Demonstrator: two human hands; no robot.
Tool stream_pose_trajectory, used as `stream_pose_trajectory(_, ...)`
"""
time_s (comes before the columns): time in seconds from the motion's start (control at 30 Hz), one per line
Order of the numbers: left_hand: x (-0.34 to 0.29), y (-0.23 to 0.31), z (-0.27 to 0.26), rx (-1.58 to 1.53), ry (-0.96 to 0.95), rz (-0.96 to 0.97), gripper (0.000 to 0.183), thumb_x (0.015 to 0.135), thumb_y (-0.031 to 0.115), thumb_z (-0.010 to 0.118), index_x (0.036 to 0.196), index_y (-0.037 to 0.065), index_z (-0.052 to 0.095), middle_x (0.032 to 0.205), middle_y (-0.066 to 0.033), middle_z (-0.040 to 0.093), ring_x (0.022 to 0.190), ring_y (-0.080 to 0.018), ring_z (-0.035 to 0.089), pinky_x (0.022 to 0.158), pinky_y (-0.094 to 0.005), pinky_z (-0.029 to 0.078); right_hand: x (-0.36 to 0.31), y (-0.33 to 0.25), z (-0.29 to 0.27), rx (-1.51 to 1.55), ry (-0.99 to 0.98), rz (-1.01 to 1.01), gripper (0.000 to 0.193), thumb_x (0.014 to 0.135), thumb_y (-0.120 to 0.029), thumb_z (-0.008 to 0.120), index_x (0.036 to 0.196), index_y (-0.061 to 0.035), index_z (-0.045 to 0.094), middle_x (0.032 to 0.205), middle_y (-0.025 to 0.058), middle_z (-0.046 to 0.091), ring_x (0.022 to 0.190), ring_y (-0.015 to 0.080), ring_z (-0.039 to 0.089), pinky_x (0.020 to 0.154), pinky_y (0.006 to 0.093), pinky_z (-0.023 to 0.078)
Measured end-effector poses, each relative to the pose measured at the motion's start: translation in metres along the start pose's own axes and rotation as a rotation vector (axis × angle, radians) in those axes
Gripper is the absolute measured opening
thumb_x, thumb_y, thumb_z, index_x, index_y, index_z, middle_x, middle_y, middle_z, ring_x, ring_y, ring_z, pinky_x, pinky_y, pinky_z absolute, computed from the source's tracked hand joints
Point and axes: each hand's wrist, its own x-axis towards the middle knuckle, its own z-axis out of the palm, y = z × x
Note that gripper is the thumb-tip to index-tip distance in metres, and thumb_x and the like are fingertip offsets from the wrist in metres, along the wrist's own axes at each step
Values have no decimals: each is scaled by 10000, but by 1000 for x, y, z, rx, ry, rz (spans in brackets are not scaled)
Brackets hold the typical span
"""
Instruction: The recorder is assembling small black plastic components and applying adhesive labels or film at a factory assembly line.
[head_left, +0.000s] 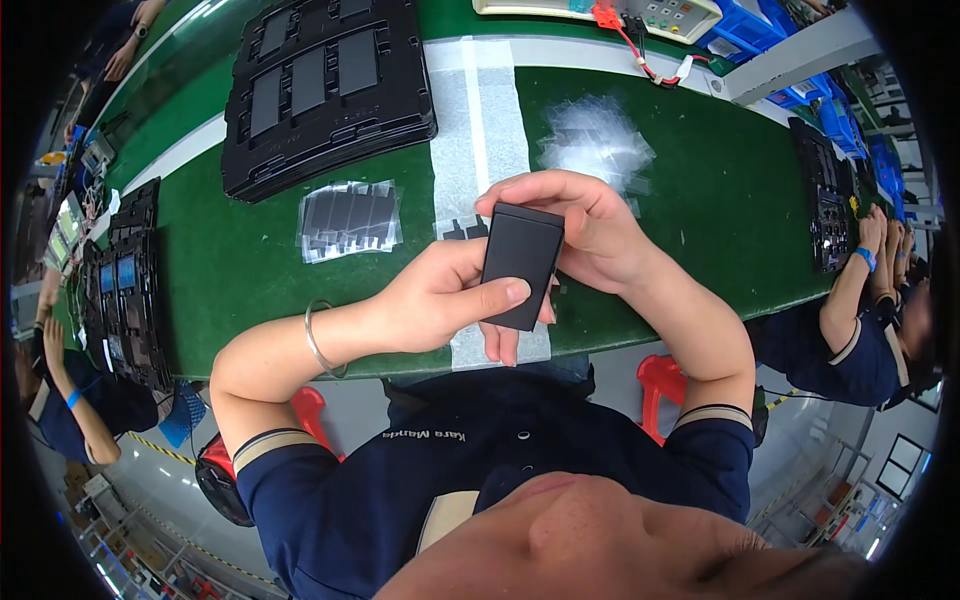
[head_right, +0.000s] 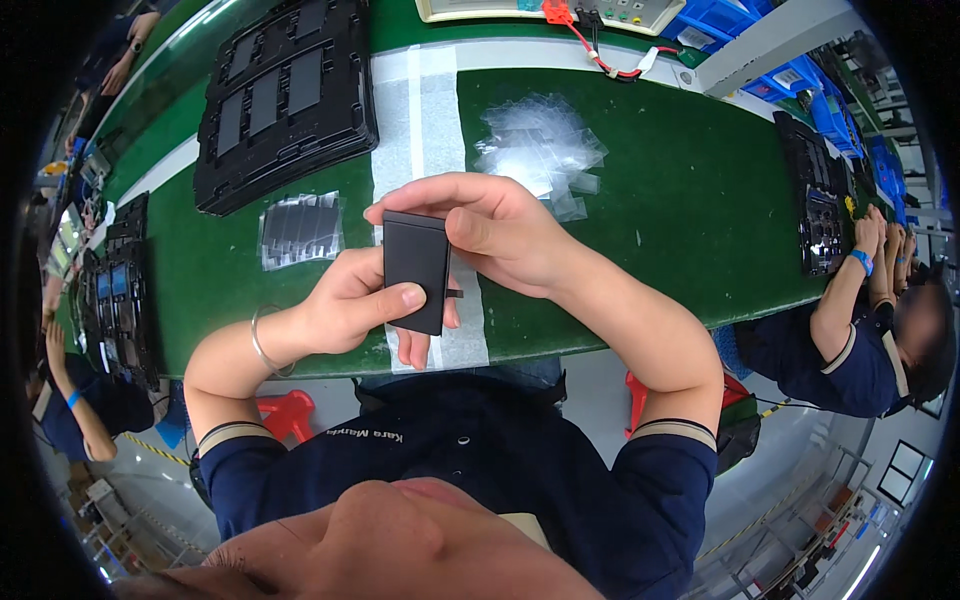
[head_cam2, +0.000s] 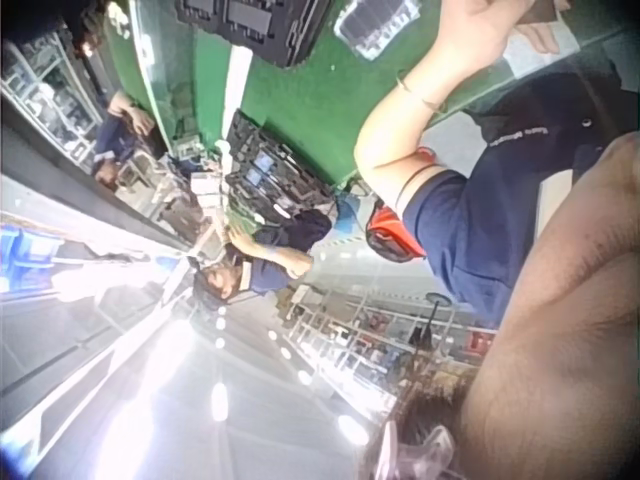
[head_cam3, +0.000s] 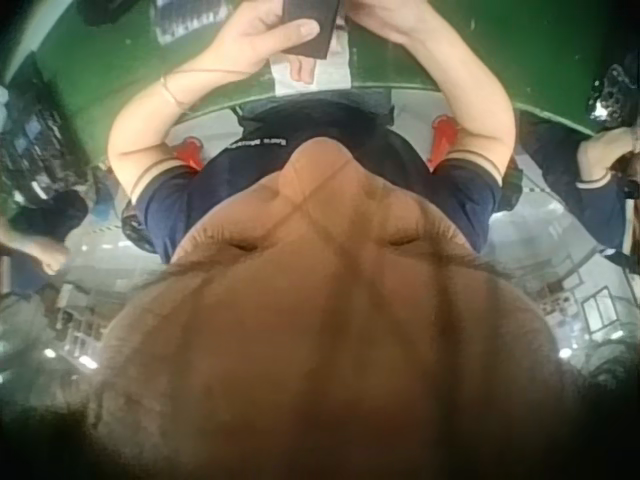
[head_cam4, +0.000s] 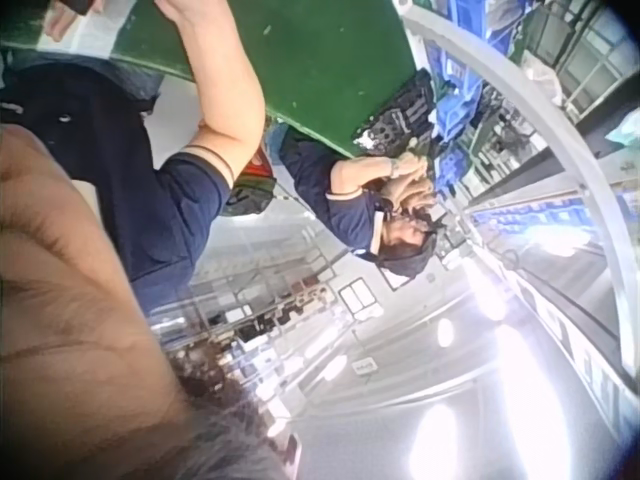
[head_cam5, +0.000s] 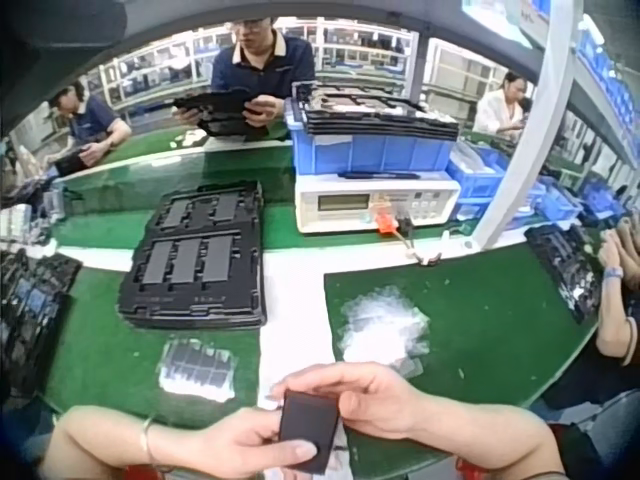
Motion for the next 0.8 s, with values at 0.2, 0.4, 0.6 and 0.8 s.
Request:
stream_pose_trajectory(0.2, 0, 0, 1, -6, -34, -5, 231, 944, 170, 459, 1032, -36, 513, 955, -125, 623, 651, -190, 645, 557, -273, 539, 1, 7, -1, 47, -16, -41, 633, 772, -411, 652, 1243, -34, 462, 1189, 160, 520, 1067, 208, 540, 885, 330, 466)
stream_pose_trajectory(0.4, -1, -3, 2, -25, -79, -15, 232, 945, 164, 459, 1038, -40, 519, 950, -131, 626, 646, -189, 646, 549, -273, 541, 1, 7, 5, 50, -67, -30, 702, 766, -496, 611, 1267, -36, 439, 1163, 156, 541, 1086, 222, 526, 906, 342, 454)
stream_pose_trajectory(0.6, 1, -10, 4, 220, 142, 219, 195, 939, 124, 460, 991, -45, 543, 906, -111, 638, 627, -153, 643, 534, -247, 531, -5, -1, 0, -569, 121, -244, 621, 858, -598, 399, 1017, -15, 539, 900, 88, 553, 820, 164, 527, 739, 282, 428)
stream_pose_trajectory(0.8, 4, -12, 6, 187, 215, 232, 191, 941, 103, 442, 1005, -54, 529, 918, -107, 632, 639, -149, 641, 549, -250, 536, -4, -1, -3, -617, 152, -375, 391, 951, -371, 430, 922, -2, 555, 798, 33, 532, 717, 90, 515, 633, 238, 418)
